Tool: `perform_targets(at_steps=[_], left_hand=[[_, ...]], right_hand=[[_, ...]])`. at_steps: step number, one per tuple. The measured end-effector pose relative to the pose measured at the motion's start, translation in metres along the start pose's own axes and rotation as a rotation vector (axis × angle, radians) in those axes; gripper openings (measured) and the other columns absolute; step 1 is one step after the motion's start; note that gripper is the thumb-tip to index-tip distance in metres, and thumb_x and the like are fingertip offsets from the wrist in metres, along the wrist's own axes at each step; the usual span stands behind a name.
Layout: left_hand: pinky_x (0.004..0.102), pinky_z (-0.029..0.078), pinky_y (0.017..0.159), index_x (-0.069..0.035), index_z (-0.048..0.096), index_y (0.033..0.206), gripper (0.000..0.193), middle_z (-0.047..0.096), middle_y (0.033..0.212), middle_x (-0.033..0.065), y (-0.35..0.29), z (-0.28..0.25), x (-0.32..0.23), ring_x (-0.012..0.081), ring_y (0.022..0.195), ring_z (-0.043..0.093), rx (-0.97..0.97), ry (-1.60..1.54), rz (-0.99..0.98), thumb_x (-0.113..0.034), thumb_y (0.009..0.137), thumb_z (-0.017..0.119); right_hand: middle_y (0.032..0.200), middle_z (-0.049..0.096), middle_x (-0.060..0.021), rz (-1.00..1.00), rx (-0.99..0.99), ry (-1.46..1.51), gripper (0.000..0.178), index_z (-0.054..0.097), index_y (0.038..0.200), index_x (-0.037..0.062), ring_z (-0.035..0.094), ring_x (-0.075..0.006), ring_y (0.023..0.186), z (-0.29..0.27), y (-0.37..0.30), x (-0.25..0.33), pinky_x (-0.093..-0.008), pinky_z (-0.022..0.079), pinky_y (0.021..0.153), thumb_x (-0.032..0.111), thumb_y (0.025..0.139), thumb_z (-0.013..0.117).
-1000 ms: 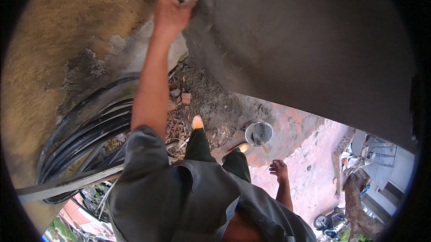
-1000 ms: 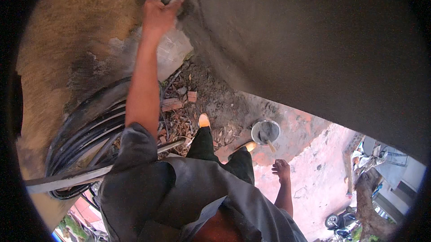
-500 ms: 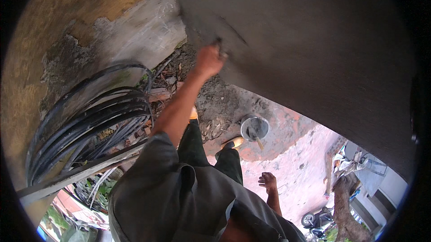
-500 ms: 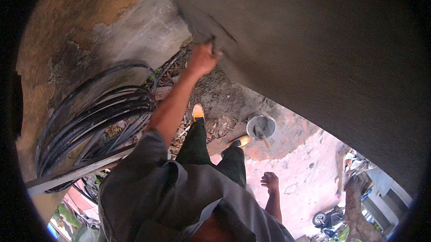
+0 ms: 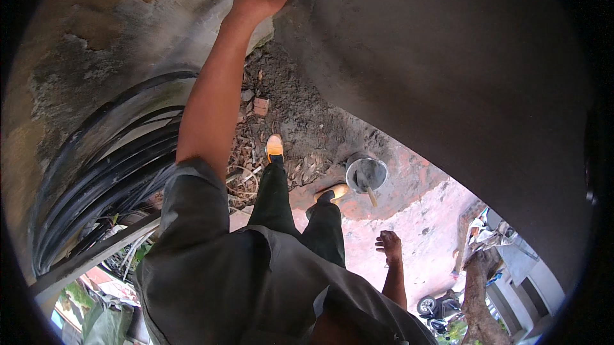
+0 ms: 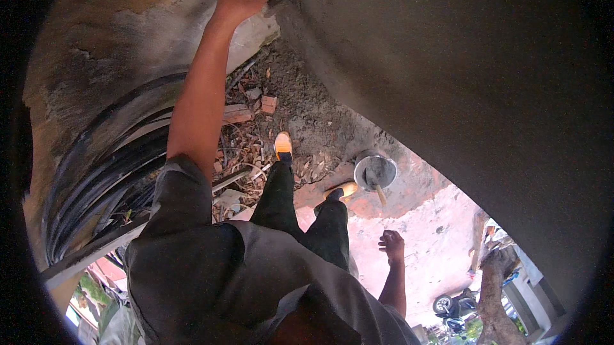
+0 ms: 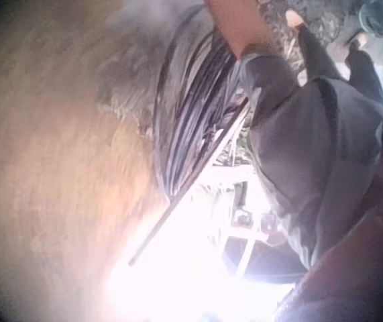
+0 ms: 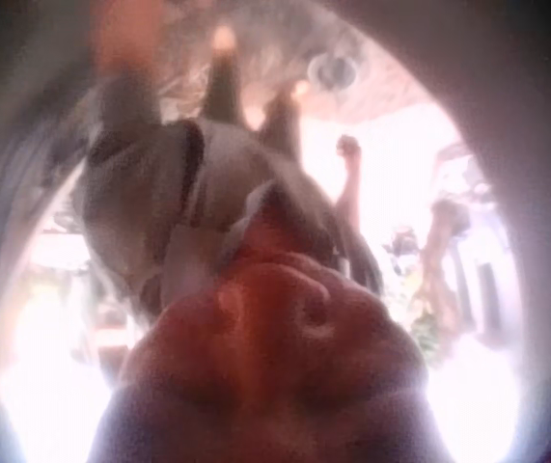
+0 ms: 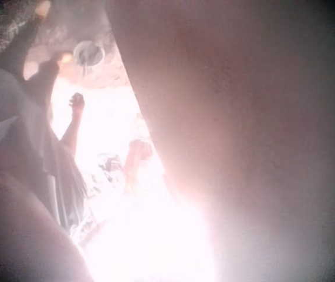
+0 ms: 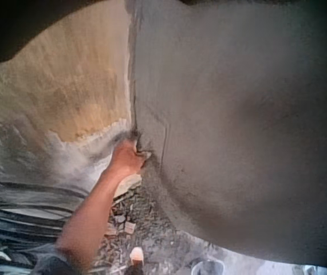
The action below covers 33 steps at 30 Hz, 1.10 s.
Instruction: The person kneels and uses a trowel and bucket to apply and smooth cement plaster onto a vertical wall corner. They repeatedly scoop plaster from the bucket, spread it on the wall, and smooth the surface with the trowel.
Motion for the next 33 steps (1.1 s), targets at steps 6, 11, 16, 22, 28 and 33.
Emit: perform_targets(at_steps=[6, 11, 16, 22, 28, 33], left_hand=[[0.0481, 0.053, 0.077, -0.001, 0.069, 0.097, 0.035, 0.067, 0.092, 0.0225, 0.016, 0.135, 0.090, 0.0381, 0.090, 0.066, 0.046, 0.177, 0.017, -0.031, 0.080, 0.072], [0.0496, 0.051, 0.076, 0.001, 0.067, 0.095, 0.029, 0.066, 0.084, 0.0227, -0.076, 0.209, 0.041, 0.0394, 0.084, 0.066, 0.295, 0.044, 0.049, -0.024, 0.080, 0.068], [0.0502, 0.052, 0.065, 0.001, 0.060, 0.082, 0.028, 0.063, 0.071, 0.0212, -0.165, 0.161, -0.083, 0.0402, 0.070, 0.066, 0.270, -0.381, 0.236, -0.026, 0.076, 0.068], [0.0481, 0.053, 0.067, 0.000, 0.062, 0.091, 0.032, 0.066, 0.077, 0.0224, -0.100, 0.083, -0.062, 0.0383, 0.075, 0.068, 0.136, -0.255, 0.122, -0.029, 0.080, 0.068], [0.0448, 0.050, 0.086, 0.004, 0.061, 0.109, 0.045, 0.062, 0.107, 0.0287, -0.001, 0.100, 0.056, 0.0383, 0.105, 0.062, 0.001, 0.173, 0.032, -0.029, 0.080, 0.070], [0.0455, 0.051, 0.087, 0.003, 0.060, 0.112, 0.042, 0.062, 0.109, 0.0275, 0.029, 0.170, 0.132, 0.0377, 0.104, 0.062, 0.106, 0.168, -0.156, -0.026, 0.082, 0.066]], right_hand=[[0.087, 0.068, -0.0103, 0.075, -0.017, 0.031, 0.023, 0.060, 0.111, 0.0062, 0.067, -0.0192, 0.069, 0.013, -0.009, -0.028, -0.0305, 0.055, 0.055, 0.023, 0.095, 0.061], [0.091, 0.068, -0.0132, 0.183, -0.005, 0.017, 0.029, 0.058, 0.114, 0.0054, 0.068, -0.0226, 0.073, 0.034, -0.021, -0.038, -0.0344, 0.056, 0.057, 0.025, 0.093, 0.062], [0.089, 0.068, -0.0111, 0.131, -0.020, -0.030, 0.023, 0.059, 0.113, 0.0050, 0.068, -0.0199, 0.070, 0.039, -0.021, -0.013, -0.0317, 0.055, 0.055, 0.020, 0.096, 0.060], [0.090, 0.068, -0.0118, 0.083, -0.003, -0.070, 0.023, 0.059, 0.113, 0.0059, 0.068, -0.0200, 0.072, 0.024, 0.005, 0.002, -0.0313, 0.055, 0.056, 0.020, 0.095, 0.060], [0.091, 0.068, -0.0126, 0.164, 0.104, -0.163, 0.028, 0.058, 0.114, 0.0054, 0.068, -0.0227, 0.073, 0.038, 0.065, -0.008, -0.0344, 0.055, 0.059, 0.024, 0.093, 0.062], [0.092, 0.068, -0.0123, 0.187, 0.112, -0.158, 0.030, 0.059, 0.115, 0.0040, 0.068, -0.0205, 0.073, 0.036, 0.097, -0.018, -0.0322, 0.056, 0.058, 0.025, 0.093, 0.063]])
Point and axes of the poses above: each hand's wrist, its own y-axis towards the middle knuckle, its own z-axis out of the palm, x = y × z, the point moved 4 cm from there along y, towards the middle knuckle
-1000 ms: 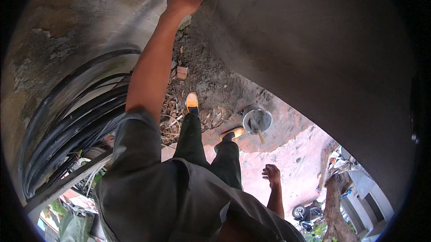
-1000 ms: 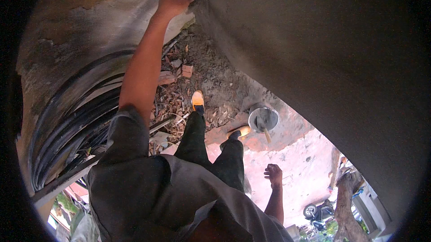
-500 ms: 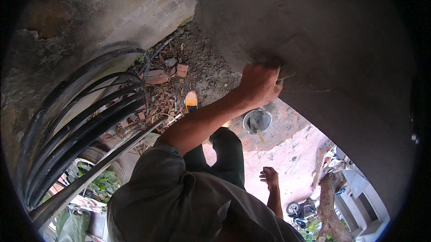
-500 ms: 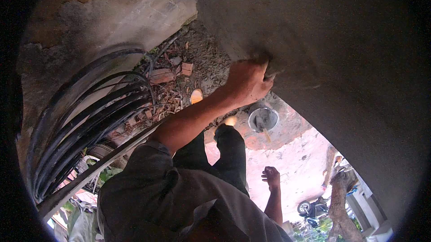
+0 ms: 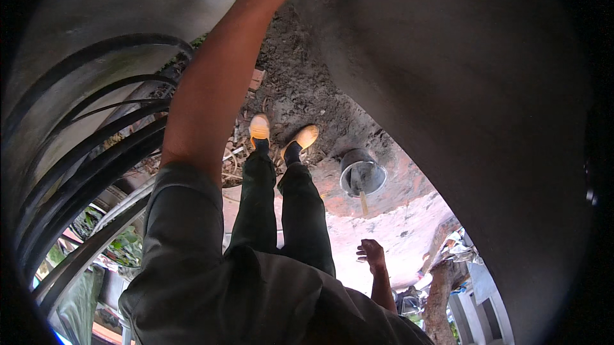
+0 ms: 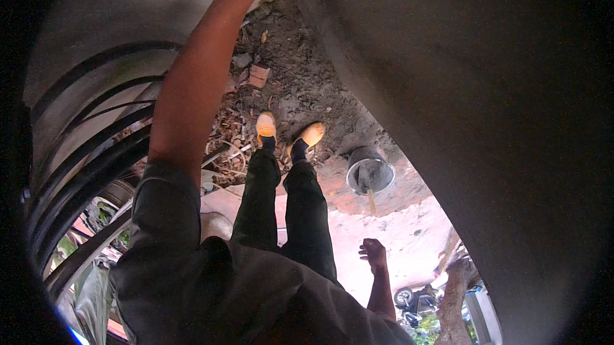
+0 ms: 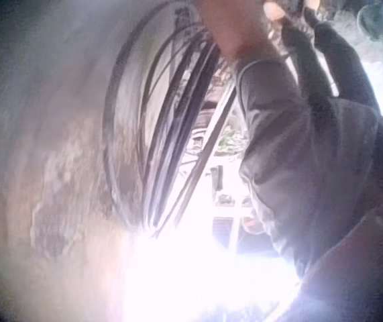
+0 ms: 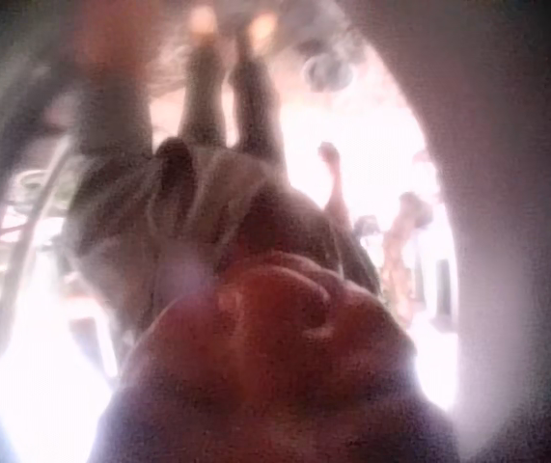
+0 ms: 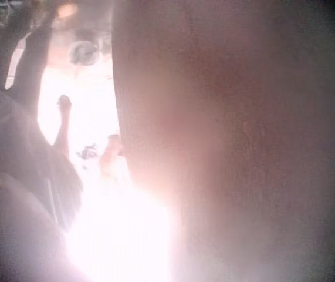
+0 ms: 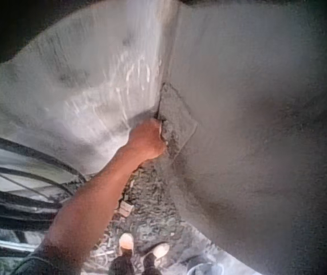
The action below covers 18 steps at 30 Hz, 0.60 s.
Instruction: The person kneels and uses a trowel and bucket to apply and smooth cement plaster onto a vertical wall corner. They repeatedly scoop plaster from the bucket, spread it on the wall, and smooth the surface with the trowel.
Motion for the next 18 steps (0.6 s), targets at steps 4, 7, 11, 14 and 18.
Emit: perform_targets(at_steps=[4, 7, 11, 14, 18], left_hand=[[0.0446, 0.051, 0.085, 0.003, 0.064, 0.107, 0.035, 0.062, 0.108, 0.0263, 0.017, 0.076, 0.031, 0.0373, 0.104, 0.062, -0.074, 0.197, 0.065, -0.023, 0.084, 0.065], [0.0438, 0.052, 0.084, 0.003, 0.067, 0.099, 0.031, 0.064, 0.103, 0.0250, 0.018, 0.143, 0.043, 0.0378, 0.100, 0.064, 0.310, 0.122, -0.009, -0.023, 0.084, 0.065], [0.0452, 0.055, 0.072, -0.004, 0.069, 0.090, 0.020, 0.067, 0.083, 0.0186, -0.058, 0.184, 0.008, 0.0349, 0.082, 0.068, 0.087, 0.020, 0.168, -0.015, 0.073, 0.070], [0.0475, 0.055, 0.074, -0.001, 0.066, 0.093, 0.025, 0.067, 0.081, 0.0216, -0.114, 0.169, -0.035, 0.0351, 0.082, 0.069, 0.200, -0.180, 0.189, -0.014, 0.071, 0.069], [0.0490, 0.055, 0.074, -0.001, 0.065, 0.096, 0.026, 0.067, 0.088, 0.0241, -0.121, 0.103, -0.056, 0.0356, 0.090, 0.068, 0.192, -0.338, 0.218, -0.013, 0.073, 0.068]], right_hand=[[0.093, 0.069, -0.0133, 0.099, -0.057, 0.001, 0.032, 0.058, 0.116, 0.0031, 0.069, -0.0215, 0.073, -0.011, 0.025, -0.013, -0.0328, 0.056, 0.058, 0.025, 0.093, 0.063], [0.093, 0.069, -0.0136, 0.159, -0.071, -0.058, 0.032, 0.059, 0.116, 0.0033, 0.069, -0.0219, 0.074, -0.011, 0.041, -0.020, -0.0334, 0.056, 0.059, 0.026, 0.093, 0.062], [0.093, 0.069, -0.0139, 0.165, -0.012, -0.083, 0.032, 0.058, 0.116, 0.0031, 0.069, -0.0222, 0.075, -0.003, 0.050, -0.015, -0.0343, 0.057, 0.060, 0.025, 0.093, 0.062], [0.093, 0.069, -0.0138, 0.139, 0.002, -0.141, 0.034, 0.059, 0.115, 0.0027, 0.069, -0.0221, 0.076, -0.001, 0.051, 0.002, -0.0341, 0.057, 0.060, 0.027, 0.093, 0.063], [0.096, 0.068, -0.0151, 0.126, -0.015, -0.108, 0.039, 0.058, 0.115, 0.0033, 0.068, -0.0261, 0.079, -0.008, 0.054, 0.028, -0.0386, 0.056, 0.066, 0.032, 0.089, 0.063]])
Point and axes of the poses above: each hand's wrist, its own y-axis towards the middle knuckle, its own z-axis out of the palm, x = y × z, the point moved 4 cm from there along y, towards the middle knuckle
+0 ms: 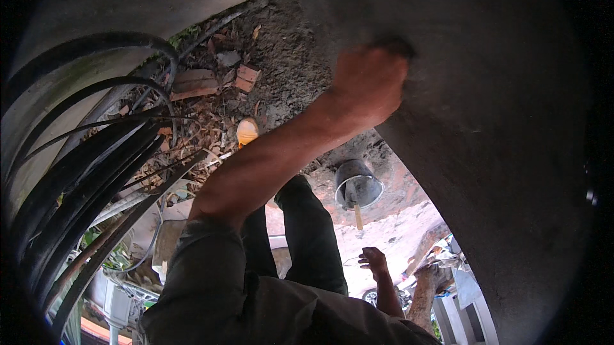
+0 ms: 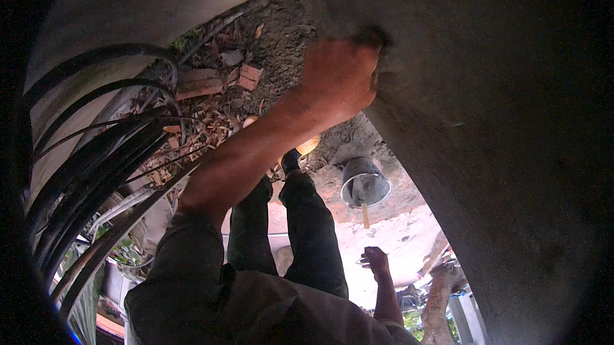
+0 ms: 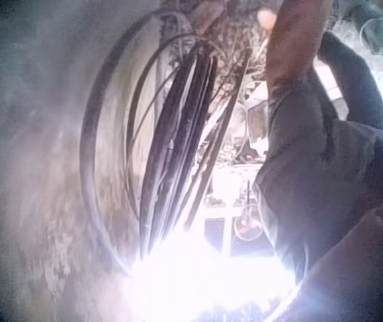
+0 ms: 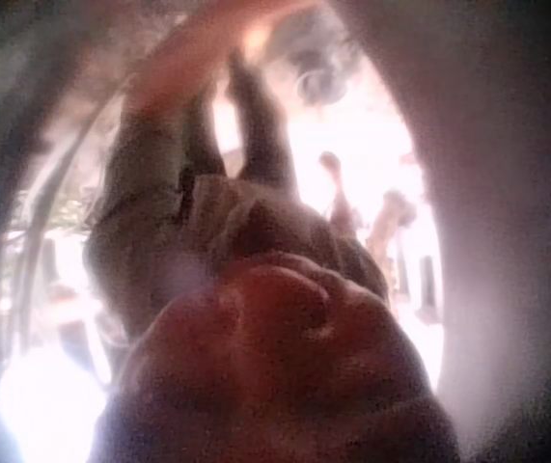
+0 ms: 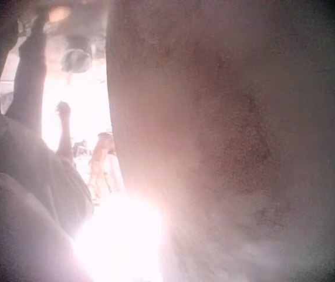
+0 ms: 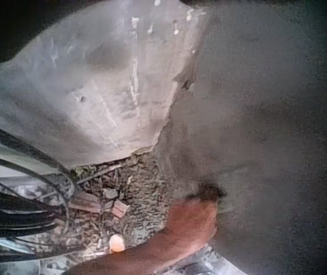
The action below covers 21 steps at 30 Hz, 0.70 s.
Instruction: The person kneels and uses a trowel and bucket to apply and smooth cement plaster onto a vertical wall corner. They repeatedly scoop plaster from the bucket, spread it on the wall, and smooth the surface with the trowel.
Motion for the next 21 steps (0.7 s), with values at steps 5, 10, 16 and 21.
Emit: perform_targets(at_steps=[5, 10, 16, 21], left_hand=[[0.0436, 0.056, 0.071, -0.003, 0.071, 0.085, 0.013, 0.069, 0.079, 0.0163, 0.046, -0.066, 0.025, 0.0306, 0.080, 0.070, -0.293, 0.066, -0.023, -0.010, 0.074, 0.069], [0.0452, 0.053, 0.083, 0.003, 0.067, 0.097, 0.031, 0.065, 0.098, 0.0234, 0.087, -0.065, 0.107, 0.0360, 0.096, 0.065, -0.189, 0.149, -0.097, -0.019, 0.076, 0.065], [0.0465, 0.053, 0.080, 0.004, 0.067, 0.099, 0.032, 0.065, 0.102, 0.0237, 0.141, -0.018, 0.185, 0.0370, 0.097, 0.065, -0.264, 0.389, -0.205, -0.022, 0.080, 0.066], [0.0463, 0.053, 0.077, 0.003, 0.067, 0.097, 0.028, 0.065, 0.101, 0.0217, 0.146, 0.060, 0.235, 0.0348, 0.089, 0.065, -0.105, 0.563, -0.090, -0.021, 0.083, 0.066]], right_hand=[[0.095, 0.068, -0.0139, -0.027, -0.013, 0.023, 0.033, 0.057, 0.118, 0.0031, 0.069, -0.0226, 0.077, -0.007, 0.013, 0.018, -0.0348, 0.056, 0.062, 0.026, 0.094, 0.060], [0.098, 0.067, -0.0168, -0.001, -0.013, -0.031, 0.038, 0.056, 0.120, 0.0015, 0.069, -0.0266, 0.081, -0.005, 0.026, 0.015, -0.0384, 0.056, 0.066, 0.029, 0.094, 0.057], [0.097, 0.068, -0.0136, 0.116, -0.057, 0.007, 0.037, 0.057, 0.119, 0.0020, 0.069, -0.0224, 0.079, -0.006, 0.047, 0.007, -0.0342, 0.056, 0.064, 0.028, 0.094, 0.063], [0.096, 0.067, -0.0132, 0.107, -0.042, 0.006, 0.037, 0.057, 0.119, 0.0017, 0.068, -0.0223, 0.078, -0.006, 0.067, 0.005, -0.0342, 0.056, 0.064, 0.029, 0.094, 0.063]])
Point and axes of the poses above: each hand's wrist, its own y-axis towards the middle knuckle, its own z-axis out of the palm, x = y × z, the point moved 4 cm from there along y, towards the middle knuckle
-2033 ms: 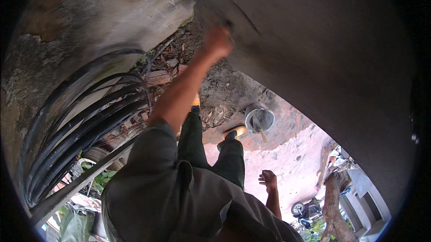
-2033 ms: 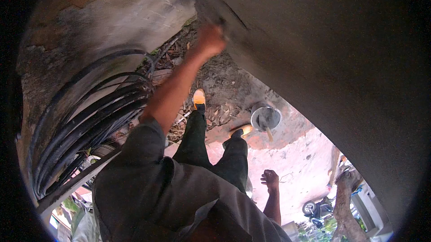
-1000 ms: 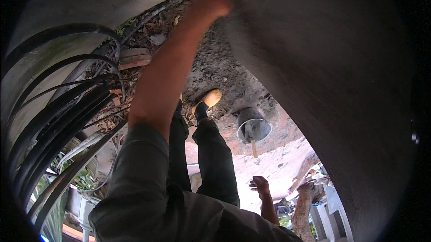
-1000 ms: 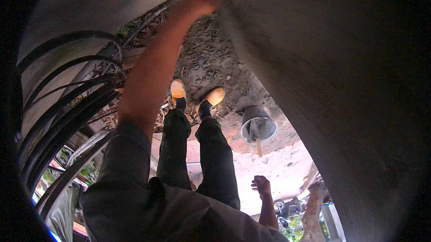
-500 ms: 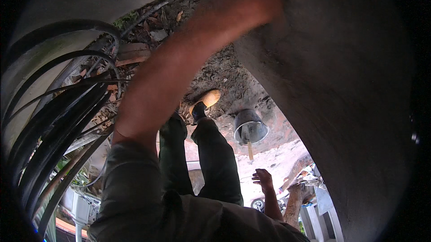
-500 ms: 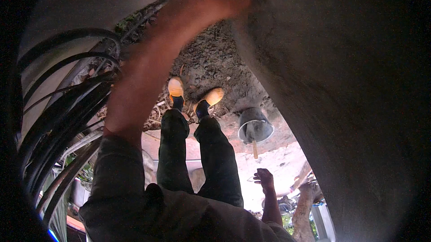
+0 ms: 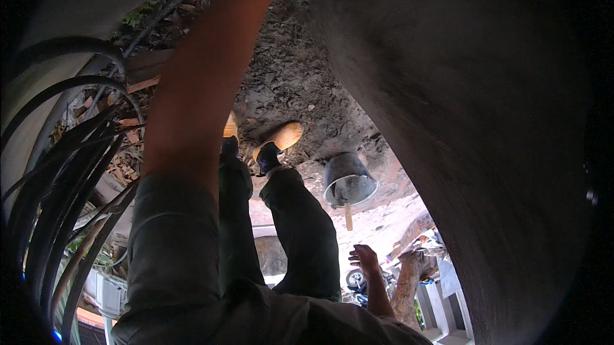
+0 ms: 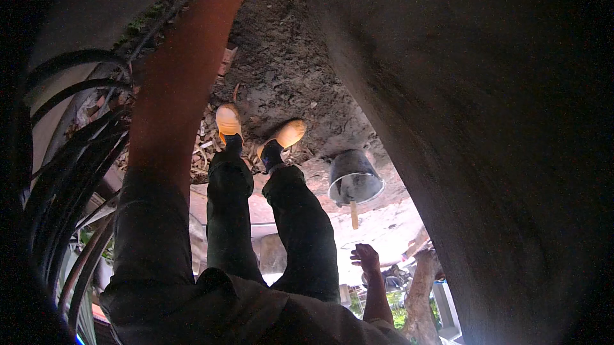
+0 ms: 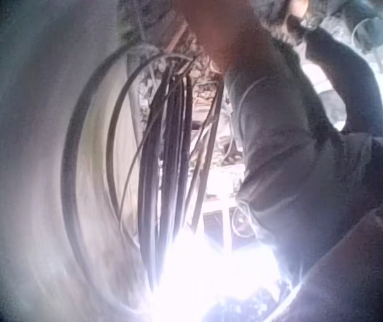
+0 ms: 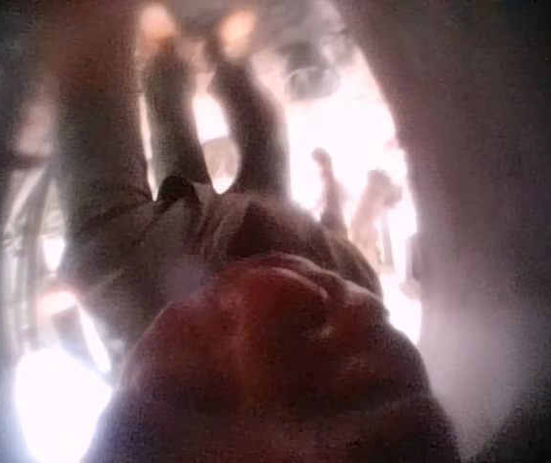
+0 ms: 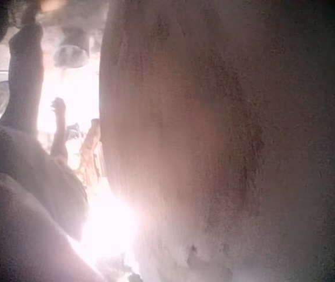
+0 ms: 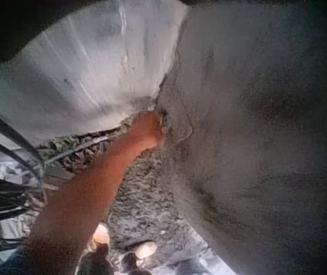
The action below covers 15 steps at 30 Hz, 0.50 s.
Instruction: The person kneels and uses a trowel and bucket to apply and smooth cement plaster onto a vertical wall corner. They repeatedly scoop plaster from the bucket, spread it on the wall, and smooth the surface with the trowel.
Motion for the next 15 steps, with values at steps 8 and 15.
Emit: perform_targets(at_steps=[8, 15], left_hand=[[0.0430, 0.057, 0.069, -0.005, 0.072, 0.085, 0.012, 0.069, 0.080, 0.0157, -0.061, 0.066, -0.051, 0.0305, 0.080, 0.070, -0.008, -0.290, -0.120, -0.009, 0.075, 0.067], [0.0452, 0.056, 0.069, -0.006, 0.072, 0.082, 0.011, 0.070, 0.080, 0.0154, -0.128, -0.004, -0.116, 0.0318, 0.081, 0.071, 0.057, -0.576, 0.005, -0.011, 0.074, 0.067]], right_hand=[[0.096, 0.067, -0.0143, 0.041, 0.010, -0.018, 0.036, 0.057, 0.118, 0.0013, 0.068, -0.0228, 0.077, 0.003, 0.003, -0.003, -0.0344, 0.055, 0.063, 0.027, 0.094, 0.062], [0.097, 0.067, -0.0172, 0.006, -0.005, -0.111, 0.036, 0.057, 0.118, 0.0004, 0.069, -0.0270, 0.082, 0.000, -0.008, 0.025, -0.0396, 0.056, 0.069, 0.027, 0.094, 0.060]])
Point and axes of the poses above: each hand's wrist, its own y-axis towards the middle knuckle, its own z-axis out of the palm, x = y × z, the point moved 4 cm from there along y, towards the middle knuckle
